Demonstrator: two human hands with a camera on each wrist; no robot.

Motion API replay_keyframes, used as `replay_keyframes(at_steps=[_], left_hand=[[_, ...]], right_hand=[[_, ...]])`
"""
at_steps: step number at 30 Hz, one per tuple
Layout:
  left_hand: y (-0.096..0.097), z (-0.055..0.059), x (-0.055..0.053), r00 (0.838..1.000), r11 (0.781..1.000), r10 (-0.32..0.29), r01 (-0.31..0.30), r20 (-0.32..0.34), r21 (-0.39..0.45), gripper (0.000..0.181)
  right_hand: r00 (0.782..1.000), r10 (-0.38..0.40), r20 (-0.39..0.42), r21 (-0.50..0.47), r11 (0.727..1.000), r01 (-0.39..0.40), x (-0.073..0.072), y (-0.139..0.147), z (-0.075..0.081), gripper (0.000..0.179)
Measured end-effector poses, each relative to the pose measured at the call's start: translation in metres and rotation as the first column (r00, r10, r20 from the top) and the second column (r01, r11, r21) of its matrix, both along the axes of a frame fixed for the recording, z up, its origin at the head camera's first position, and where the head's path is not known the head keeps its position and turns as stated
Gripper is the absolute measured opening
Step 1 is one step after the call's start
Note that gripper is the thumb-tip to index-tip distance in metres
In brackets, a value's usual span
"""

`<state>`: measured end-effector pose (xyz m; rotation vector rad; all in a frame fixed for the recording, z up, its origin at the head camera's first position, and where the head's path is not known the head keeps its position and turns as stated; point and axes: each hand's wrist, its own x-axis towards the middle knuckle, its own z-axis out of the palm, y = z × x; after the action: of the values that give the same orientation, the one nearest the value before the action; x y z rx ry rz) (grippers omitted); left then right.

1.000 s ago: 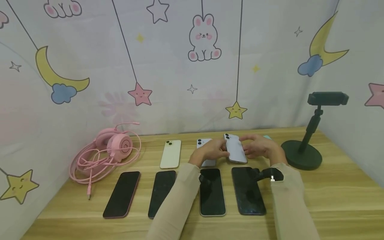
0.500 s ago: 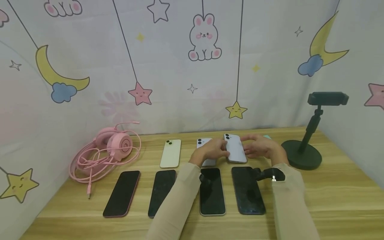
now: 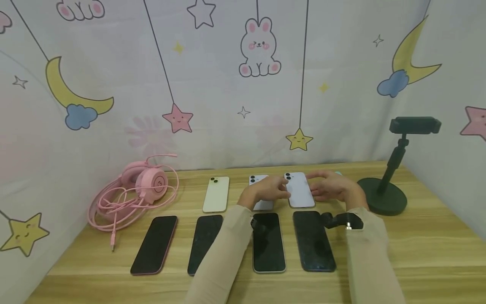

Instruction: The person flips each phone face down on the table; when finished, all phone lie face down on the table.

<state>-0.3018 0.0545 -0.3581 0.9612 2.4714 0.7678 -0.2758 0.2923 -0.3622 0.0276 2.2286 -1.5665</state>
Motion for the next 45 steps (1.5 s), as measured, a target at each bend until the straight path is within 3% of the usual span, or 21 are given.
replay_keyframes(at_steps=[7,14,22,34,42,45], left_hand=[[0.000,-0.003,-0.001,1.000,1.000,-0.023,0.022,-0.022,-0.015,0.054],[-0.001,-0.002,-0.002,1.000,1.000,-0.006,0.006,-0.013,-0.004,0.053],[-0.002,0.000,-0.002,1.000,1.000,-0.028,0.028,-0.011,0.004,0.048],[-0.012,0.010,0.002,0.999,0.998,-0.044,0.044,0.002,0.049,0.047],[-0.022,0.021,0.005,1.000,1.000,-0.014,0.014,-0.016,0.012,0.047],[-0.029,0.024,0.005,0.999,0.999,-0.030,0.030,-0.025,0.019,0.046]], right_hand=[[1.000,-0.002,0.005,0.010,1.000,0.002,0.000,0.000,0.000,0.058],[1.000,0.020,-0.024,0.093,0.995,-0.018,-0.001,0.001,0.002,0.057],[0.999,0.020,-0.046,0.167,0.986,-0.012,0.001,-0.002,0.004,0.057],[0.997,0.023,-0.079,0.209,0.978,-0.006,0.003,-0.015,0.009,0.055],[0.995,0.047,-0.090,0.169,0.985,-0.032,0.004,-0.019,0.016,0.057],[0.994,0.048,-0.099,0.167,0.985,-0.031,0.004,-0.022,0.021,0.055]])
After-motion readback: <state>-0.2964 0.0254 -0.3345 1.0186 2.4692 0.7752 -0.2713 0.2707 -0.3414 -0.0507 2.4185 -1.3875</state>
